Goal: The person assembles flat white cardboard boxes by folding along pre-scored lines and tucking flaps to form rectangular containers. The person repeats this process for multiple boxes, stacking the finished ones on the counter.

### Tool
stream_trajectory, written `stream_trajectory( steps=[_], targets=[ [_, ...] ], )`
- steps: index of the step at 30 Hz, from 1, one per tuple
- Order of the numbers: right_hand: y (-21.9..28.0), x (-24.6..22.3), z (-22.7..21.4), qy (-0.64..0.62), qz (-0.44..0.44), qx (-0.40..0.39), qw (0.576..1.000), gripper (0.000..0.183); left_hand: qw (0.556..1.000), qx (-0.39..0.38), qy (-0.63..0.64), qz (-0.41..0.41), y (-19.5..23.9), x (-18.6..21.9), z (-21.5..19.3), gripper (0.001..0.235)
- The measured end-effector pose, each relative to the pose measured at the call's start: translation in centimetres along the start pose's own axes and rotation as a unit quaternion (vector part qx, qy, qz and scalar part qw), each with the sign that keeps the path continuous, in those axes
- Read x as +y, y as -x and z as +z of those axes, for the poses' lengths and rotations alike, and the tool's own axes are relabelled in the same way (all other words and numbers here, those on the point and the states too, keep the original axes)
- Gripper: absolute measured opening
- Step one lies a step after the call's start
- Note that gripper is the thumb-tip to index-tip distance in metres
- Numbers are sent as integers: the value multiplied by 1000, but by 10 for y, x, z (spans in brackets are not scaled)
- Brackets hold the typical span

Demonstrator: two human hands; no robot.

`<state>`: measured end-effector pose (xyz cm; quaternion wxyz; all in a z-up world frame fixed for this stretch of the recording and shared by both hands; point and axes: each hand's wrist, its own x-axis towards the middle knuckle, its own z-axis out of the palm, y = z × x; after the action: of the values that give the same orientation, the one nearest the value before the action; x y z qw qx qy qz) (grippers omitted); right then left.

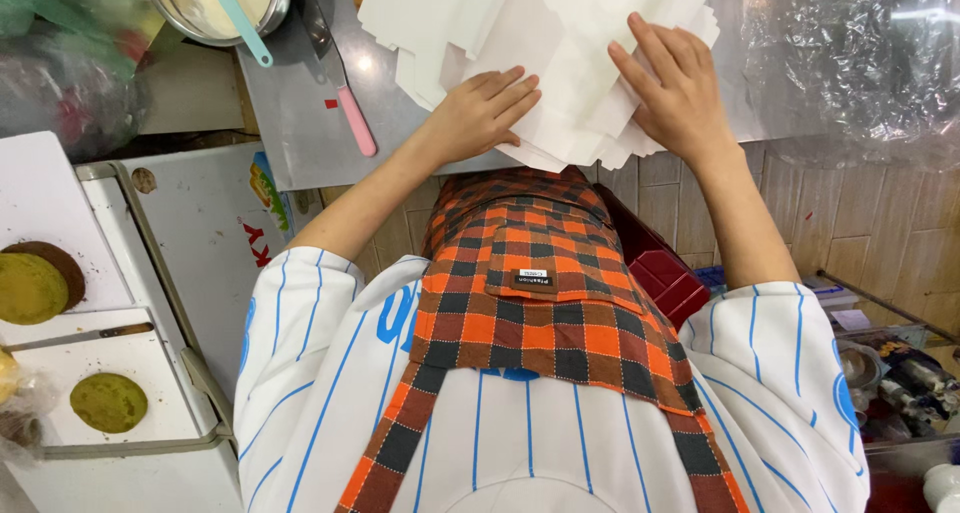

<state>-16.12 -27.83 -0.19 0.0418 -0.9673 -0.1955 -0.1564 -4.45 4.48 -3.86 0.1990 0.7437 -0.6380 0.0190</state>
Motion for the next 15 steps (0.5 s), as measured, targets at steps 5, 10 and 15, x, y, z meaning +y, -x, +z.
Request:
stream_trajectory(
  steps=[5,10,15],
  targets=[
    [-3,4,-8,-98,-22,-13,995,60,990,-6,-106,89,31,-24,34,34],
    [3,0,-11,-59,-60,3,996,56,997,-68,25,19,15,-24,-10,66],
    [34,-3,-4,-52,-19,-25,998,19,993,-53,26,-107,18,-40,-50,94]
  ],
)
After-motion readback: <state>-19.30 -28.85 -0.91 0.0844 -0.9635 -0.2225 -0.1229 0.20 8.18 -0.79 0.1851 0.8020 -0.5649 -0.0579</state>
